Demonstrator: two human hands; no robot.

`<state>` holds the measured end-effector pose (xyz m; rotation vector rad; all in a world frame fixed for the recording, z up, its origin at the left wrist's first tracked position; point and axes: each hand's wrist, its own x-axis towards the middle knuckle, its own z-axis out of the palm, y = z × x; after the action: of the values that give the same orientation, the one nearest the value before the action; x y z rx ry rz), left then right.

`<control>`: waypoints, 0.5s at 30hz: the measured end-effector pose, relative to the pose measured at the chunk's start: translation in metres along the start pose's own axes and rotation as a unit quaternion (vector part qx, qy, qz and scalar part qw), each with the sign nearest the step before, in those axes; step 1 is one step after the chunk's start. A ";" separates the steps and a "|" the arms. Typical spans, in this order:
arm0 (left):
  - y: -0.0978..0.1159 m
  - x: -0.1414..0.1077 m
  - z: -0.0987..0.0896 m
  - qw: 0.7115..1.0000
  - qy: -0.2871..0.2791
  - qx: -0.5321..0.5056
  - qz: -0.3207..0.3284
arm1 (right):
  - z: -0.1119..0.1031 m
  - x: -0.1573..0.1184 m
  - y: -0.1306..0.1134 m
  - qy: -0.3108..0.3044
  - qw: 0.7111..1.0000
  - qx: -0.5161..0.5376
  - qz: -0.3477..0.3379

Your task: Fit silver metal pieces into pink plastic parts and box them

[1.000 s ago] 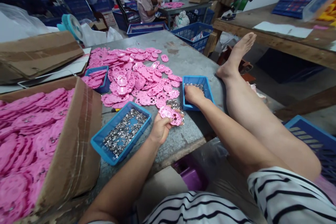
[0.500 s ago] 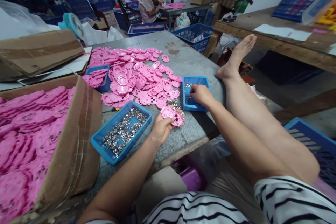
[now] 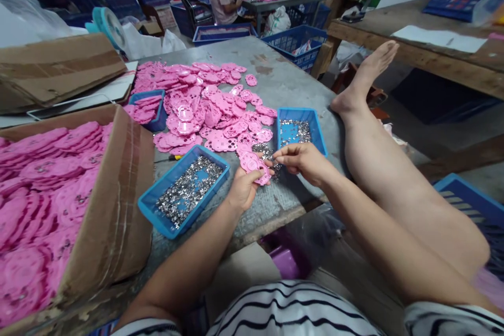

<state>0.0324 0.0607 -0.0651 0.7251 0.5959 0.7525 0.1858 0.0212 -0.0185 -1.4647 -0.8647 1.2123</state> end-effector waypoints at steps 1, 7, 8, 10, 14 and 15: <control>-0.001 0.000 0.001 1.000 0.002 0.009 0.004 | 0.003 -0.006 0.004 -0.004 1.000 0.008 0.008; -0.006 -0.006 0.009 0.999 0.012 0.050 0.004 | 0.008 -0.020 0.028 0.066 0.995 -0.027 -0.077; -0.006 -0.006 0.010 0.999 0.014 0.052 0.002 | 0.009 -0.021 0.031 0.074 0.991 -0.046 -0.100; -0.007 -0.007 0.011 0.998 0.021 0.056 0.000 | 0.009 -0.021 0.036 0.091 0.981 -0.090 -0.146; -0.007 -0.006 0.010 0.997 0.032 0.063 0.008 | 0.009 -0.019 0.042 0.099 0.963 -0.160 -0.194; -0.008 -0.006 0.010 0.997 0.035 0.066 0.014 | 0.009 -0.018 0.044 0.095 0.962 -0.167 -0.194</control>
<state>0.0389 0.0489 -0.0639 0.8334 0.7061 0.7721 0.1699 -0.0041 -0.0563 -1.5518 -1.1976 0.6428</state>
